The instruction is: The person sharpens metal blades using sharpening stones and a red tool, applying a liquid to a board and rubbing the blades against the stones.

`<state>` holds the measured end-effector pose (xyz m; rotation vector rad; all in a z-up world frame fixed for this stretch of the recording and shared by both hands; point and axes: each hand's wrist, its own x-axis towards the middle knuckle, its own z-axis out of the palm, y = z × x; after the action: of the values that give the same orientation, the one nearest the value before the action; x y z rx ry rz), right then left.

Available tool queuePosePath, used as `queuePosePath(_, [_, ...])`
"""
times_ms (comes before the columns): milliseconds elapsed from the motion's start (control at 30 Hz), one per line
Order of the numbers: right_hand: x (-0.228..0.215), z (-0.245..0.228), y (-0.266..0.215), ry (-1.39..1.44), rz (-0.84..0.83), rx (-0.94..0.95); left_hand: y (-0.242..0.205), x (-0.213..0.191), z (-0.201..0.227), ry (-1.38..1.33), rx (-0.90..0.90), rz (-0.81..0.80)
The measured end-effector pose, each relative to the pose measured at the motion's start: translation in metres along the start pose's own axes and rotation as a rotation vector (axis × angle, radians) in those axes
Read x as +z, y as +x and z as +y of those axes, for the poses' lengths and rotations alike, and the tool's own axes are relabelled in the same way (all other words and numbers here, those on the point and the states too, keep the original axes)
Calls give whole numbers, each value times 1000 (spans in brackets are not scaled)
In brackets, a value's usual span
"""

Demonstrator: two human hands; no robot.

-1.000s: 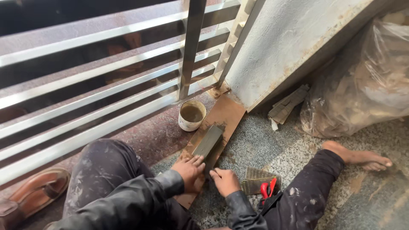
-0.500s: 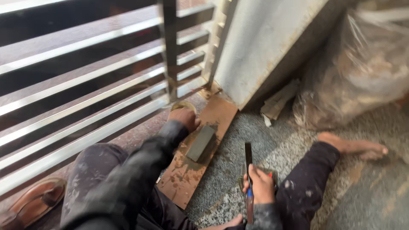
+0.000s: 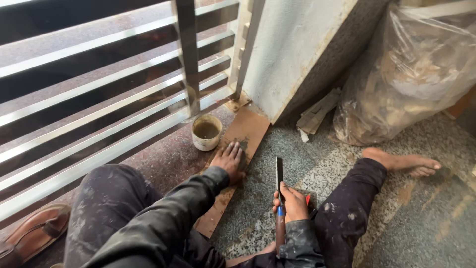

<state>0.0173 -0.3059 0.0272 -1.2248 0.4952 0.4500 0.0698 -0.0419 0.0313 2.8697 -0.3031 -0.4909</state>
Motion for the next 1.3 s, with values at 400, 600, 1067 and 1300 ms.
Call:
queuePosePath(400, [39, 7, 4, -261, -158, -103, -110, 11, -81, -148, 150, 71])
queuePosePath(600, [163, -72, 19, -1535, -29, -941, -90, 5, -121, -705, -47, 505])
queuePosePath(1067, [327, -62, 96, -2343, 26, -783, -63, -8, -128, -786, -87, 262])
queuePosePath(1300, [213, -66, -34, -1712, 230, -935, -65, -2, -127, -768, -56, 265])
